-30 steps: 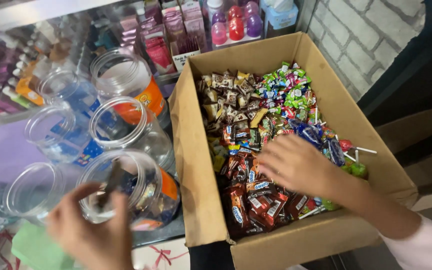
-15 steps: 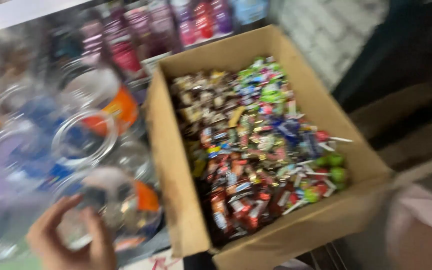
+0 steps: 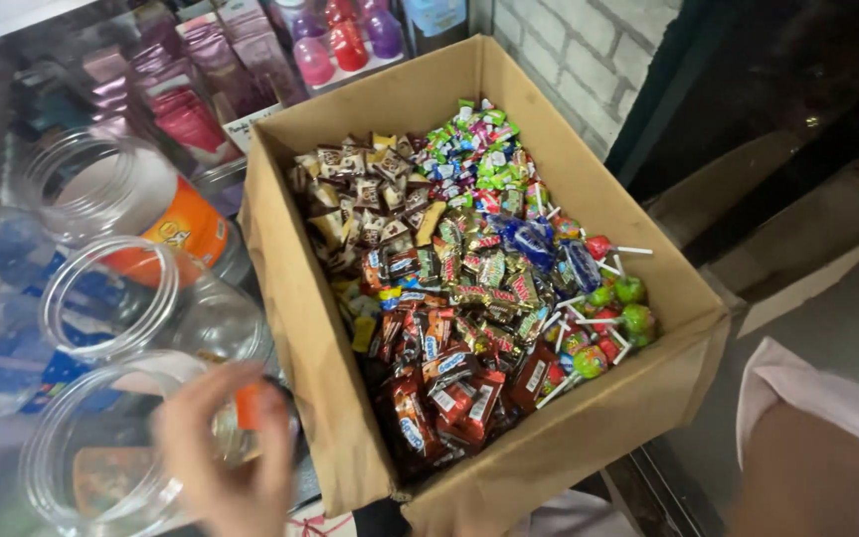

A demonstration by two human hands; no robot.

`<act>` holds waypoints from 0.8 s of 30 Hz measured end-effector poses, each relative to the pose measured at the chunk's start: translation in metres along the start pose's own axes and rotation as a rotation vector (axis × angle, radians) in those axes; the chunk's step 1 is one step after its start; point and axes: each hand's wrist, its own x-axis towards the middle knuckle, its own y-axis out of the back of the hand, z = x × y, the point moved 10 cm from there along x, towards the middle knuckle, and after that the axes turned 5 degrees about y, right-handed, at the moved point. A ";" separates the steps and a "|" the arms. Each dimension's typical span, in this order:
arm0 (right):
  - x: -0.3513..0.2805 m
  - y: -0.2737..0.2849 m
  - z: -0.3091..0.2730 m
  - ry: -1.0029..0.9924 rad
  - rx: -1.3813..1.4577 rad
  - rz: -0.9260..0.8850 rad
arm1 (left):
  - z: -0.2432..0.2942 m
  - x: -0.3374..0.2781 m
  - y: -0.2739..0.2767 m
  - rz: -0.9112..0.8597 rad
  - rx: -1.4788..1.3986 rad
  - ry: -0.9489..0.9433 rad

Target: Sort various types of individual candies from a large box into separate clear jars.

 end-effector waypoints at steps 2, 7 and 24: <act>0.015 -0.009 0.066 -0.005 0.017 -0.011 | 0.029 0.005 -0.026 -0.047 -0.020 -0.070; 0.047 -0.040 0.264 -0.646 0.235 -0.112 | 0.067 0.012 -0.107 -0.380 -0.404 -0.130; 0.052 -0.106 0.308 -0.229 0.301 -0.019 | 0.024 -0.001 -0.183 -0.684 -0.533 0.198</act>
